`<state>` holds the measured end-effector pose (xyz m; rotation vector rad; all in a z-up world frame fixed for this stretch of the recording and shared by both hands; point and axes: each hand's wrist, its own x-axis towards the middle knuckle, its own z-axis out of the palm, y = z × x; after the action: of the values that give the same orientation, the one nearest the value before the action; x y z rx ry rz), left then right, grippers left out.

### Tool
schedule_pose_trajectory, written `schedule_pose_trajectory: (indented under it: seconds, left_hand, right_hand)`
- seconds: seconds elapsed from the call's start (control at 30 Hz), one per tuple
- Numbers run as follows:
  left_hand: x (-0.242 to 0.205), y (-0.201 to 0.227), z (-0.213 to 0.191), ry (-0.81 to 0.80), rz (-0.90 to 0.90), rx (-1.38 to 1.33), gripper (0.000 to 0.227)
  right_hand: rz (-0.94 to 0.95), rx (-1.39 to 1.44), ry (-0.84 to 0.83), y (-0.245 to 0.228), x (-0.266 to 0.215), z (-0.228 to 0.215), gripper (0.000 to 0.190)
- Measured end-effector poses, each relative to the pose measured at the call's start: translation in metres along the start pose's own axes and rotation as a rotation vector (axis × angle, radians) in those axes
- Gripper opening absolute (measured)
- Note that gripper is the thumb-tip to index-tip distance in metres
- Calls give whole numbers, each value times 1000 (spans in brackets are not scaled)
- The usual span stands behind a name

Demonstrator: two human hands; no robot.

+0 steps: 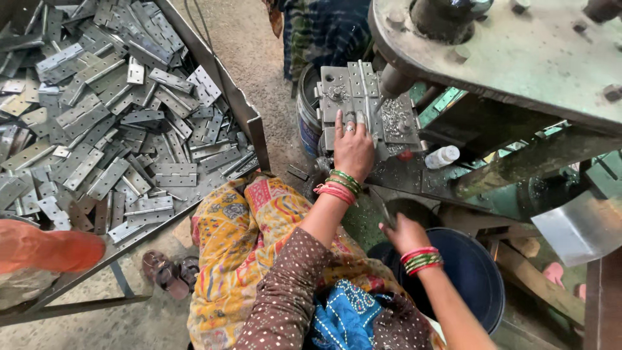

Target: The person sits on the floor and repeatedly picks up small metal plates from a nearby bin, places them into a manual punching machine, and operates the lever to punch holes. The processed plates are then placed back into the bin.

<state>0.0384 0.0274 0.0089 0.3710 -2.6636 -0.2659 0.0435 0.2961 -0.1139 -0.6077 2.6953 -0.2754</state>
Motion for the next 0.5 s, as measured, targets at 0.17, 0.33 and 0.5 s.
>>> schedule_pose_trajectory:
  seconds: [0.17, 0.33, 0.5]
  left_hand:
    - [4, -3, 7, 223, 35, 74, 29]
    - [1, 0, 1, 107, 26, 21, 25]
    - [14, -10, 4, 83, 15, 18, 23]
  right_hand:
    - [7, 70, 178, -9, -3, 60, 43]
    - [-37, 168, 96, 0, 2, 47, 47]
    - [20, 17, -52, 4, 2, 1, 55]
